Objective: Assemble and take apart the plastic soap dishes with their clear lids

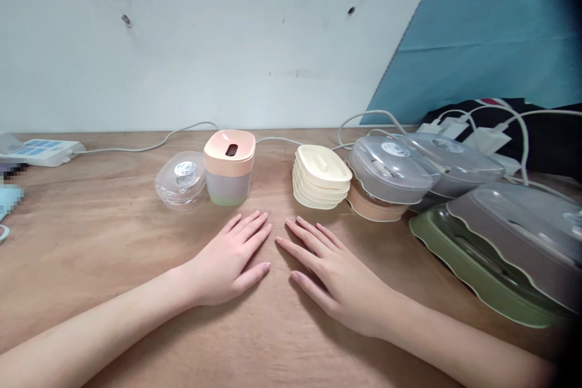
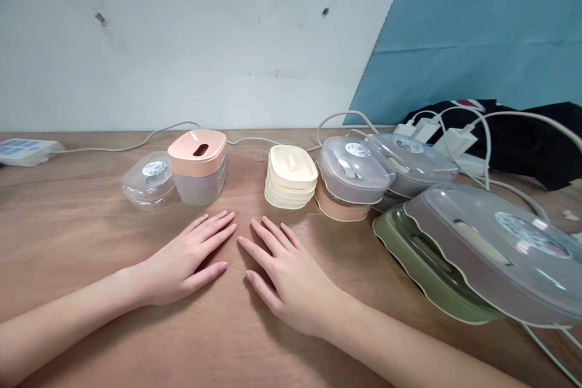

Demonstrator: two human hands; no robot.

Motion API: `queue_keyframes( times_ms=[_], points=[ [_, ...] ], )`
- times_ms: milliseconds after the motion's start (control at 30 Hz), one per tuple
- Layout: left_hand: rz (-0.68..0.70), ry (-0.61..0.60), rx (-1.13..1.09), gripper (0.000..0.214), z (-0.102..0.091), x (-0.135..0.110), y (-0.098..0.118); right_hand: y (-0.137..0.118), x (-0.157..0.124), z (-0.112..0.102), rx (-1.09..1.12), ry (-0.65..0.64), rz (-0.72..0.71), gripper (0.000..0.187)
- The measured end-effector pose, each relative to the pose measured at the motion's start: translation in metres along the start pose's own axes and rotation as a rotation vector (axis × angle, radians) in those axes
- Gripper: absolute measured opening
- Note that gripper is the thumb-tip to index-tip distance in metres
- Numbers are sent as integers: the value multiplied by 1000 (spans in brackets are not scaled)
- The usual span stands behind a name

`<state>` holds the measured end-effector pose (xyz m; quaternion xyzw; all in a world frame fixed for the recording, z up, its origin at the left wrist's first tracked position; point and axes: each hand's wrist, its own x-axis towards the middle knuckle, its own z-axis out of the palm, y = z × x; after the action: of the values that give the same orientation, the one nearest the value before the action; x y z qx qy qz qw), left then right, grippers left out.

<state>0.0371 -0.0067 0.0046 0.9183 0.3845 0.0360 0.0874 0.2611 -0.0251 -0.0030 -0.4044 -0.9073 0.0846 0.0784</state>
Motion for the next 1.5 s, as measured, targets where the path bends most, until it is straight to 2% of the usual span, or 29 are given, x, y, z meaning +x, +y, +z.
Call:
queue_keyframes(
  times_ms=[500, 767, 833, 900, 967, 1033, 1133, 1267, 1400, 1500],
  points=[
    [-2, 17, -32, 55, -2, 0, 1, 1, -1, -2, 0, 0, -11, 48],
    [2, 1, -2, 56, -2, 0, 2, 8, 2, -10, -41, -41, -128, 49],
    [1, 1, -5, 57, -2, 0, 2, 12, 5, -15, -105, 51, -165, 42],
    [0, -2, -10, 57, -3, 0, 2, 20, 10, -23, -213, 235, -158, 34],
    [1, -1, -17, 57, -3, 0, 2, 29, 18, -31, -334, 421, -61, 32],
    [5, 11, -29, 57, -2, -1, 2, 40, 26, -39, -434, 511, 68, 33],
    [12, 34, -41, 57, -2, -1, 1, 54, 37, -45, -473, 522, 171, 28],
    [13, 39, -50, 57, -2, -1, 1, 64, 46, -43, -385, 538, 191, 22],
    [13, 33, -64, 57, -1, -2, 1, 59, 42, -46, -316, 571, 158, 20],
    [-63, 164, -149, 64, 2, -2, -1, 46, 29, -47, -229, 589, 44, 17]
  ],
)
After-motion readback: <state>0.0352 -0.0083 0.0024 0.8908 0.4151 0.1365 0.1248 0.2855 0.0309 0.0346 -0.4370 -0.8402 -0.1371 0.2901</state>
